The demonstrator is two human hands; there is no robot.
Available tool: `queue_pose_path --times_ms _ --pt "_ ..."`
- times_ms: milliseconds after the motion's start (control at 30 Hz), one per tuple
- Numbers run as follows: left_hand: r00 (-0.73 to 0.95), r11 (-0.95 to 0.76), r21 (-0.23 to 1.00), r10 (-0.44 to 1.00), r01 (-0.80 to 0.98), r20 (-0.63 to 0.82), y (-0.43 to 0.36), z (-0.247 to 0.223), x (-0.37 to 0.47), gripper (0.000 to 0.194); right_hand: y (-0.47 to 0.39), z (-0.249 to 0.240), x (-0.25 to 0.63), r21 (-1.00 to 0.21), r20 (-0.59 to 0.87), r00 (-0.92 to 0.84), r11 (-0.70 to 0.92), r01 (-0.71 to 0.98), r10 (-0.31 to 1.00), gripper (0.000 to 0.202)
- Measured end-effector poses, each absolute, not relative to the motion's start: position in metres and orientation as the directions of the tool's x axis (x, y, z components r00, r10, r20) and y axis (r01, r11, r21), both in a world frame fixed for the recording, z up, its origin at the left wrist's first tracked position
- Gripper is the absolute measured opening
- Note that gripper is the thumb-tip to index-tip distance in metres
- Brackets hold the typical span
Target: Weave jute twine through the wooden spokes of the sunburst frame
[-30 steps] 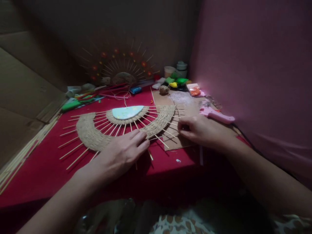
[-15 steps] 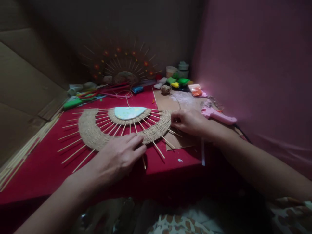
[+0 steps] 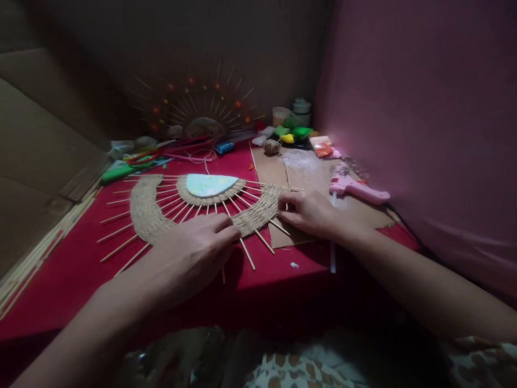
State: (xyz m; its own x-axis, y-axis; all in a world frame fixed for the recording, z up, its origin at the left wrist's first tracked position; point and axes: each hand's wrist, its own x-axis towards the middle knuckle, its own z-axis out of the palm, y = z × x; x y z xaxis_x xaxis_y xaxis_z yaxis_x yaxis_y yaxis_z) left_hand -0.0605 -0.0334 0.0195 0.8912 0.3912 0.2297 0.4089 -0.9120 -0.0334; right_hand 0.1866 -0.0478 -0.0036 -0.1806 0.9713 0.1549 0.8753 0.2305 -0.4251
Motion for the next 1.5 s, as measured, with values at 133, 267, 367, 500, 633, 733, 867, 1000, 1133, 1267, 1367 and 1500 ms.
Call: queue_pose_path --times_ms 133,267,367,500,633,733,867,1000,1133,1267,1367,1500 --pt "0.941 -0.916 -0.223 0.312 0.334 0.127 -0.029 0.015 -0.030 0.022 -0.047 -0.004 0.187 -0.448 0.168 -0.173 0.231 0.864 0.970 0.008" --pt "0.965 -0.864 -0.431 0.252 0.259 0.075 -0.029 0.008 -0.012 0.020 -0.047 -0.005 0.188 -0.454 0.178 -0.185 0.247 0.856 0.967 0.009" --pt "0.974 -0.856 -0.467 0.217 0.221 0.061 -0.029 0.006 -0.010 0.022 -0.049 -0.004 0.190 -0.461 0.187 -0.202 0.267 0.846 0.961 0.010" --pt "0.985 -0.892 -0.418 0.163 0.174 0.062 -0.025 0.005 -0.014 0.019 -0.052 -0.002 0.196 -0.513 0.162 -0.183 0.241 0.824 0.970 0.011" --pt "0.987 -0.923 -0.354 0.124 0.153 0.103 -0.020 0.004 -0.016 0.017 -0.055 0.003 0.205 -0.560 0.141 -0.120 0.179 0.809 0.983 0.011" --pt "0.983 -0.932 -0.335 0.086 0.136 0.160 -0.019 0.005 -0.017 0.019 -0.057 0.009 0.209 -0.590 0.113 -0.094 0.143 0.795 0.989 0.011" --pt "0.980 -0.933 -0.334 0.075 0.135 0.186 -0.019 0.007 -0.019 0.021 -0.061 0.015 0.210 -0.648 0.086 -0.112 0.141 0.748 0.990 0.010" --pt "0.971 -0.917 -0.364 0.082 0.161 0.224 -0.018 0.007 -0.024 0.027 -0.063 0.015 0.214 -0.758 0.061 -0.102 0.113 0.642 0.993 0.008" --pt "0.964 -0.909 -0.378 0.079 0.175 0.255 -0.017 0.006 -0.027 0.032 -0.064 0.016 0.217 -0.758 -0.017 -0.168 0.097 0.645 0.986 0.010" --pt "0.961 -0.907 -0.383 0.074 0.176 0.266 -0.017 0.004 -0.029 0.032 -0.065 0.020 0.218 -0.647 -0.049 -0.190 0.114 0.754 0.980 0.014" --pt "0.958 -0.914 -0.363 0.081 0.181 0.274 -0.017 0.003 -0.031 0.032 -0.066 0.022 0.218 -0.635 -0.084 -0.202 0.104 0.766 0.976 0.014" --pt "0.956 -0.922 -0.341 0.085 0.183 0.281 -0.017 0.001 -0.032 0.031 -0.065 0.023 0.216 -0.584 -0.095 -0.156 0.072 0.809 0.983 0.013"
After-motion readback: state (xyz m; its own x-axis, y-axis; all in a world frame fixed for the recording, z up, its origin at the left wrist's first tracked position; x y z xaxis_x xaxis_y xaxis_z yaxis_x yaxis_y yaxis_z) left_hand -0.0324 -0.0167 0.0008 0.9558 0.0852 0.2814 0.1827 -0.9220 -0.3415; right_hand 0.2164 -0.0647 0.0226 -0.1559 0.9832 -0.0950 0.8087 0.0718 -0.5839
